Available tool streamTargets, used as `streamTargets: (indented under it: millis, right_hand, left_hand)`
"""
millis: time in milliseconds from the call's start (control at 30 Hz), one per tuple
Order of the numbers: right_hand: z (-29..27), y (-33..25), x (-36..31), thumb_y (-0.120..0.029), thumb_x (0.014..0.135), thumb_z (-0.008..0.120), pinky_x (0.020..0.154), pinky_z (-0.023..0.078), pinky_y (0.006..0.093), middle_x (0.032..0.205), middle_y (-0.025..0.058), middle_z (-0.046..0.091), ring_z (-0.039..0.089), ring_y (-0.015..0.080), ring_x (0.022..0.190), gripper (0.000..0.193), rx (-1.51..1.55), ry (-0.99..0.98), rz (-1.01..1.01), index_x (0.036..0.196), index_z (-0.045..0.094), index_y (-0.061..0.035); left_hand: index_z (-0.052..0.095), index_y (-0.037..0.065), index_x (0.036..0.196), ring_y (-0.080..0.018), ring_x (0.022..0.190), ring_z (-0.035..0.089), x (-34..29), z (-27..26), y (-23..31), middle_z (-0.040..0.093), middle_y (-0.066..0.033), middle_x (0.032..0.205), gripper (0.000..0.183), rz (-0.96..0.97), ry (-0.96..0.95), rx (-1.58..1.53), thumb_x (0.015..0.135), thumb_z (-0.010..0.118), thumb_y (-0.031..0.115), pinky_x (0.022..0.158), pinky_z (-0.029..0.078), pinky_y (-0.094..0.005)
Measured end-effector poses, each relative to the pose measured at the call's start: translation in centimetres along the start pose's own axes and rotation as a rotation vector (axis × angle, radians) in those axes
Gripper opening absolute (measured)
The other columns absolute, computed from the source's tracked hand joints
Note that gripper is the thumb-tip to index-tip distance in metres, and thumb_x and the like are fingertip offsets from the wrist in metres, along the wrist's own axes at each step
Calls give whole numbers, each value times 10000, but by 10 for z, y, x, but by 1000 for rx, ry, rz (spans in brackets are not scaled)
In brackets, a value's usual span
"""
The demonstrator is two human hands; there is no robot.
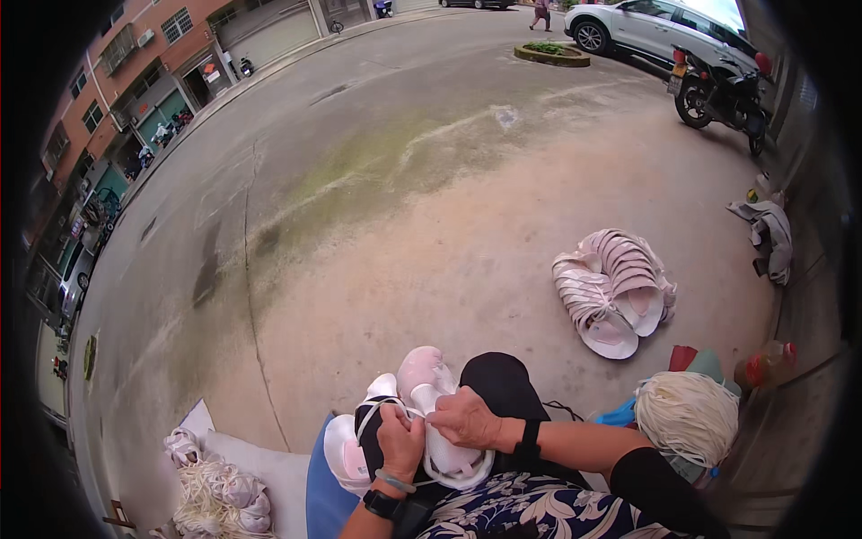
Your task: The person laces a shoe by hand, threading a lace through the eyelets and pulling it tight. They continue threading the lace through the remaining eyelets and secure it by pulling both ends.
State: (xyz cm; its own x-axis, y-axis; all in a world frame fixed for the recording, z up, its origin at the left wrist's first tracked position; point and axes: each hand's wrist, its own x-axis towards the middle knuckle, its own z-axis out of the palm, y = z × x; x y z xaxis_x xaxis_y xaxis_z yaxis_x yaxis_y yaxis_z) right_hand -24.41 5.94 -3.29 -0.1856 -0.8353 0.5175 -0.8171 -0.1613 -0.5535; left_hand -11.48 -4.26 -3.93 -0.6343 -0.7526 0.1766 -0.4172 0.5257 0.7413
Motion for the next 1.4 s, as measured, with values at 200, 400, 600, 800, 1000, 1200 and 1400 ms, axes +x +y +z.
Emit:
streamTargets:
  millis: [200,400,600,800,1000,1200,1400]
  right_hand:
    - [12,3,-10,-129,703,612,592,366,370,686,6,514,534,219,631,142,-31,-63,-67,841,612,-166]
    - [15,4,-11,-137,726,585,644,386,380,748,38,538,556,230,716,130,-63,-195,-11,854,565,-130]
    - [16,5,-12,-151,724,587,642,409,381,768,62,552,573,254,746,147,-25,-224,5,856,559,-92]
    - [20,3,-12,-172,729,595,631,423,379,741,83,559,577,277,707,132,-54,-176,81,828,566,-88]
    - [27,0,-13,-186,772,568,653,413,393,744,80,590,592,270,694,100,-43,-111,141,801,572,-91]
    - [33,-4,-9,-233,763,592,667,347,397,696,44,599,590,234,700,111,-87,-185,248,786,585,-125]
    - [32,-5,-5,-257,757,605,677,337,419,716,52,621,609,239,698,133,-83,-248,309,770,575,-128]
  left_hand:
    - [591,19,919,-304,551,591,-6,-4,-10,577,-132,620,161,164,-75,55,769,609,76,511,460,-369]
    - [580,29,798,-328,567,584,-10,-12,3,570,-144,616,115,210,-157,146,805,590,143,513,448,-392]
    - [544,11,861,-352,662,592,-13,-29,20,582,-168,689,208,93,-400,93,803,595,204,576,455,-417]
    - [482,11,973,-388,752,591,-13,-29,14,596,-197,772,312,134,-505,205,776,610,216,650,463,-463]
    - [483,10,890,-402,684,597,-12,-25,4,605,-209,712,204,87,-470,284,787,554,171,619,461,-491]
    - [506,-1,824,-422,666,593,-8,-12,7,603,-225,697,162,150,-446,487,783,520,155,628,459,-520]
    - [521,13,769,-425,664,589,-7,-15,0,596,-231,669,142,140,-395,436,780,519,154,625,453,-521]
